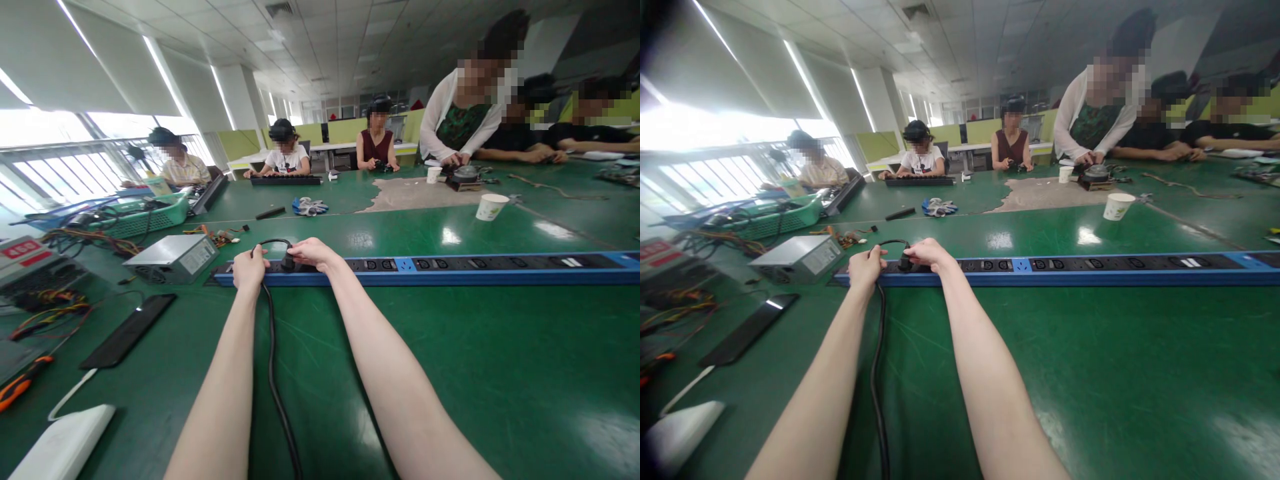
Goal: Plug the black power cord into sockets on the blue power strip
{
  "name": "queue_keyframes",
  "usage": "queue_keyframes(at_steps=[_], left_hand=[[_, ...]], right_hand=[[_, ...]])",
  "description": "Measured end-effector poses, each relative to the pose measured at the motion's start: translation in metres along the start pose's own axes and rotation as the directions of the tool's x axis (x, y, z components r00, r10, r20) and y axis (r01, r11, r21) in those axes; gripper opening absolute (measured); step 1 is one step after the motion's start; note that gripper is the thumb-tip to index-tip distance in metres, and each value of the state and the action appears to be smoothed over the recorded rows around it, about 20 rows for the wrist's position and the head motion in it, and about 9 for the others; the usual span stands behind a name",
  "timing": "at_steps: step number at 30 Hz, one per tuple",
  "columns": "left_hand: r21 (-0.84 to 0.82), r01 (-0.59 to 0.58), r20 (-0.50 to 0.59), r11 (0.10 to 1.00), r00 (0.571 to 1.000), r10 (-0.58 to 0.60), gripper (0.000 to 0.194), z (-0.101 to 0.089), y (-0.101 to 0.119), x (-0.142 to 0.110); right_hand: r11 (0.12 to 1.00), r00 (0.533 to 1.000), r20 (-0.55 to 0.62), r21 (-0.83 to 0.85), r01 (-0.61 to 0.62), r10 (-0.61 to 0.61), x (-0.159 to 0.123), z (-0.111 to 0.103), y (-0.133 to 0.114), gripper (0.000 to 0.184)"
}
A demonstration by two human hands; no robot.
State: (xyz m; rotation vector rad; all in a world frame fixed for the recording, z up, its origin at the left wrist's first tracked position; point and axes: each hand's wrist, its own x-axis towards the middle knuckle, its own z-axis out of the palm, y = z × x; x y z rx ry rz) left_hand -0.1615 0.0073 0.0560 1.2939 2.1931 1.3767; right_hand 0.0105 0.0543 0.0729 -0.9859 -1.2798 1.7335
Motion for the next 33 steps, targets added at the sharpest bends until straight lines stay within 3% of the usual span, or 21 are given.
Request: queue_keyframes(at_steps=[3, 11, 14, 17, 21, 26, 30, 33], left_hand=[[0.177, 0.039, -0.139, 0.983, 0.990, -0.014, 0.043, 0.004, -0.001, -0.006], [0.183, 0.029, -0.155, 0.983, 0.988, 0.000, 0.034, 0.010, -0.007, -0.010], [0.174, 0.031, -0.159, 0.984, 0.987, -0.003, 0.035, 0.010, -0.010, -0.009], [0.166, 0.016, -0.159, 0.986, 0.987, 0.011, 0.031, 0.010, -0.010, -0.010], [0.146, 0.005, -0.177, 0.989, 0.984, 0.021, 0.027, 0.011, -0.009, -0.014], [0.140, -0.037, -0.215, 0.989, 0.974, 0.067, 0.027, 0.016, -0.008, -0.021], [0.149, -0.145, -0.226, 0.978, 0.958, 0.176, 0.029, 0.020, -0.013, -0.028], [0.148, -0.185, -0.221, 0.972, 0.951, 0.215, 0.033, 0.020, -0.017, -0.033]], right_hand=[[1.000, 0.999, -0.044, -0.010, 0.024, -0.024, 0.001, -0.002, -0.001, 0.016], [0.995, 0.989, -0.129, -0.077, 0.062, -0.072, 0.014, 0.003, 0.005, 0.013], [0.970, 0.985, -0.116, -0.221, 0.103, -0.131, 0.018, 0.006, 0.009, 0.007], [0.886, 0.969, -0.104, -0.437, 0.158, -0.224, 0.019, 0.003, 0.011, 0.007], [0.834, 0.962, -0.117, -0.531, 0.150, -0.248, 0.019, -0.006, 0.014, 0.015], [0.835, 0.966, -0.006, -0.504, 0.220, -0.258, 0.021, -0.012, 0.018, 0.025], [0.824, 0.961, 0.101, -0.497, 0.273, -0.258, 0.012, -0.015, 0.015, 0.037], [0.801, 0.972, 0.091, -0.553, 0.232, -0.218, 0.007, -0.015, 0.009, 0.040]])
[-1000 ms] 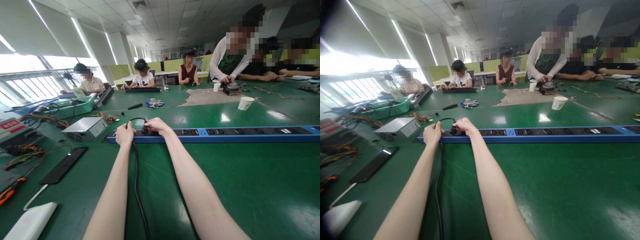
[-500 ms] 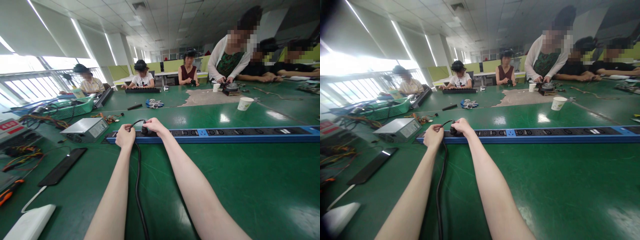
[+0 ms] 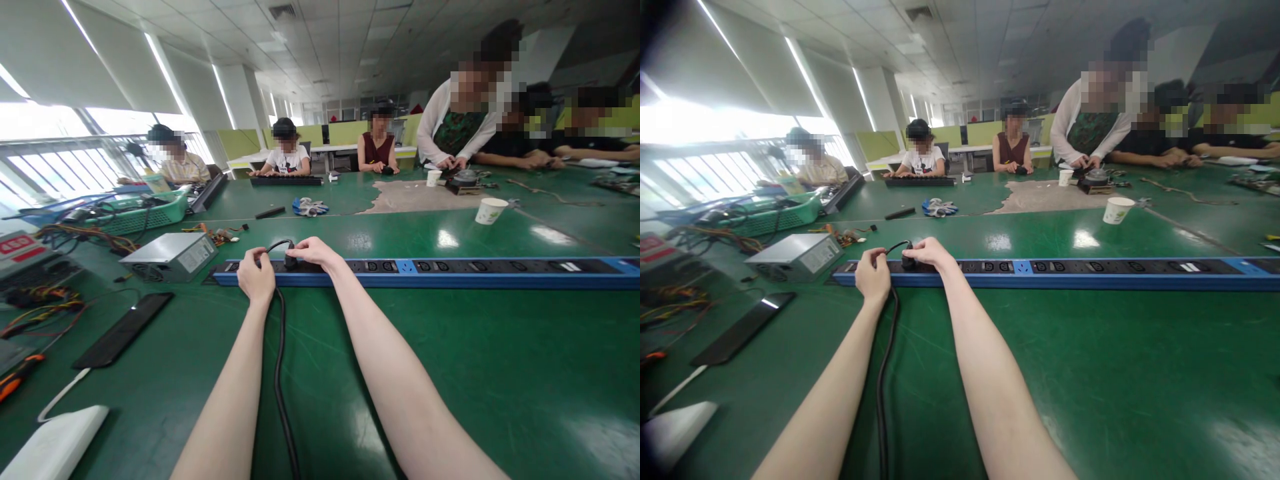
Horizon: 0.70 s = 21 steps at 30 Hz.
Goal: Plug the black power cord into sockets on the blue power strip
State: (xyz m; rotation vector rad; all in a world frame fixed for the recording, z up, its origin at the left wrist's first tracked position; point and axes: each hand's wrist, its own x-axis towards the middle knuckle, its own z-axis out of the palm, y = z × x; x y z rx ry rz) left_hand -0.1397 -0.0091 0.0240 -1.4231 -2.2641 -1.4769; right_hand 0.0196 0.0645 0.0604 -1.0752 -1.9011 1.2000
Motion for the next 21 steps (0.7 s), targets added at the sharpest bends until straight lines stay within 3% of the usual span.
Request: queue_keyframes(at_steps=[3, 9, 14, 21], left_hand=[[-0.022, 0.010, -0.009, 1.000, 1.000, -0.010, 0.039, -0.002, -0.002, -0.003], [-0.043, 0.081, -0.037, 0.996, 0.996, -0.082, 0.043, -0.004, -0.001, -0.004], [-0.068, 0.089, -0.060, 0.994, 0.994, -0.094, 0.040, -0.003, -0.002, -0.004], [-0.079, 0.091, -0.124, 0.993, 0.987, -0.100, 0.042, 0.004, -0.005, -0.002]], right_hand=[[0.996, 0.998, 0.006, -0.067, -0.064, 0.064, 0.003, -0.002, -0.004, 0.040], [0.992, 0.995, 0.067, -0.105, -0.067, 0.074, 0.016, -0.009, 0.001, 0.040], [0.997, 0.996, 0.065, 0.033, -0.065, 0.063, 0.017, -0.006, 0.007, 0.034], [0.974, 0.991, -0.005, 0.186, -0.133, 0.137, 0.018, 0.000, 0.005, 0.030]])
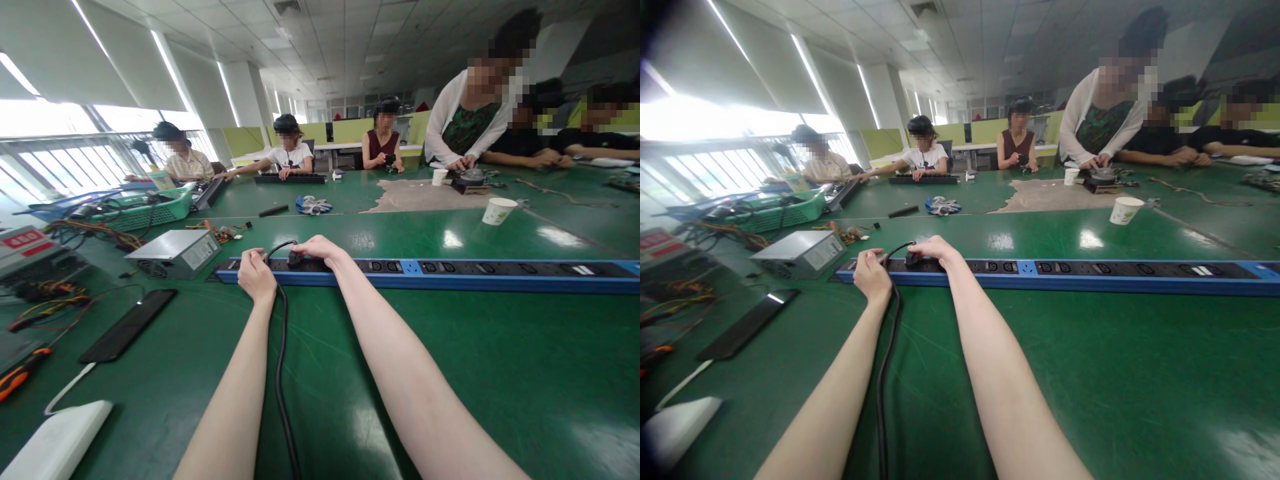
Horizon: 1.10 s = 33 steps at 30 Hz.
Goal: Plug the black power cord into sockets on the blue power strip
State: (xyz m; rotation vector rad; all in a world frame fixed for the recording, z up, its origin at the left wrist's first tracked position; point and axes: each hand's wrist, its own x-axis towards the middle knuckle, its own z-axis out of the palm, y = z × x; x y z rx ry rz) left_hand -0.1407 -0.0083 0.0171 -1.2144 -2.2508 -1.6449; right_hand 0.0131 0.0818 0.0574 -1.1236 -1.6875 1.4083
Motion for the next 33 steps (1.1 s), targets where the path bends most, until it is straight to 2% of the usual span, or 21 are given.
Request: queue_keyframes(at_steps=[6, 14, 17, 19, 22, 25, 28, 33], left_hand=[[-0.015, -0.029, -0.050, 0.999, 0.998, 0.029, 0.040, 0.007, -0.005, 0.001], [-0.027, -0.047, -0.066, 0.999, 0.997, 0.045, 0.042, 0.008, -0.008, 0.002], [-0.035, -0.047, -0.068, 0.998, 0.997, 0.044, 0.042, 0.008, -0.009, 0.002], [-0.047, -0.045, -0.064, 0.998, 0.997, 0.042, 0.042, 0.009, -0.009, 0.002], [-0.065, -0.044, -0.063, 0.997, 0.997, 0.040, 0.043, 0.009, -0.010, 0.003], [-0.073, -0.046, -0.074, 0.996, 0.996, 0.041, 0.043, 0.010, -0.012, 0.004], [-0.081, -0.055, -0.080, 0.995, 0.996, 0.049, 0.043, 0.010, -0.014, 0.005], [-0.084, -0.050, -0.074, 0.995, 0.996, 0.044, 0.042, 0.011, -0.014, 0.005]], right_hand=[[0.995, 0.996, 0.004, 0.047, -0.084, 0.084, 0.004, -0.003, -0.004, 0.032], [0.971, 0.984, 0.125, 0.185, -0.148, 0.126, 0.016, -0.004, -0.003, 0.015], [0.961, 0.981, 0.121, 0.214, -0.174, 0.151, 0.016, -0.012, -0.005, 0.017], [0.931, 0.978, 0.129, 0.308, -0.197, 0.164, 0.013, -0.022, -0.005, 0.021], [0.904, 0.986, 0.105, 0.395, -0.160, 0.129, 0.007, -0.035, -0.001, 0.024], [0.970, 0.999, 0.019, 0.242, -0.039, 0.035, -0.001, -0.034, 0.004, 0.028], [0.992, 0.997, -0.017, 0.108, 0.073, -0.072, -0.009, -0.025, 0.008, 0.032], [0.992, 0.988, -0.091, 0.008, 0.128, -0.126, -0.018, -0.023, 0.015, 0.036]])
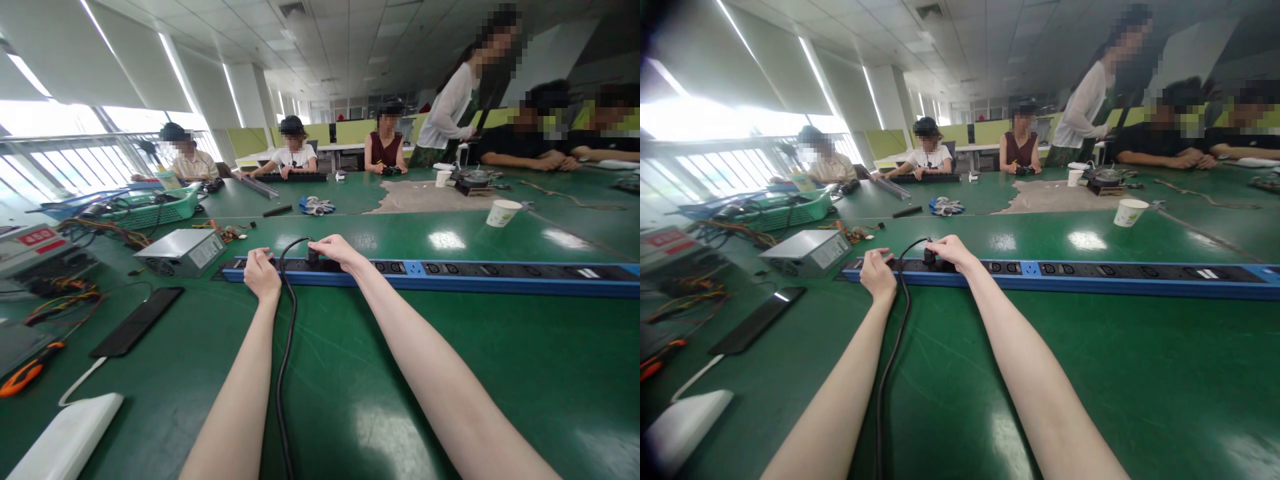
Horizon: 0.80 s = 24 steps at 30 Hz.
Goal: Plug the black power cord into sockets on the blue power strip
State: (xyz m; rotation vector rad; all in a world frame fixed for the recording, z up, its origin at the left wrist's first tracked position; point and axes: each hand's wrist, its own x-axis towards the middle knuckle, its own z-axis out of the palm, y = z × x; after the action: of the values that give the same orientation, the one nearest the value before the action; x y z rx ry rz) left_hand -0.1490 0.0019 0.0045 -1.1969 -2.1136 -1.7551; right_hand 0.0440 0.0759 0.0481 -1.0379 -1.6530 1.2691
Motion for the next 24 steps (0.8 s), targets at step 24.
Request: queue_keyframes(at_steps=[24], left_hand=[[0.057, 0.030, 0.051, 0.998, 0.998, -0.033, 0.044, -0.007, 0.011, -0.002]], right_hand=[[0.949, 0.998, -0.018, -0.308, -0.070, 0.068, -0.018, -0.003, -0.019, 0.045]])
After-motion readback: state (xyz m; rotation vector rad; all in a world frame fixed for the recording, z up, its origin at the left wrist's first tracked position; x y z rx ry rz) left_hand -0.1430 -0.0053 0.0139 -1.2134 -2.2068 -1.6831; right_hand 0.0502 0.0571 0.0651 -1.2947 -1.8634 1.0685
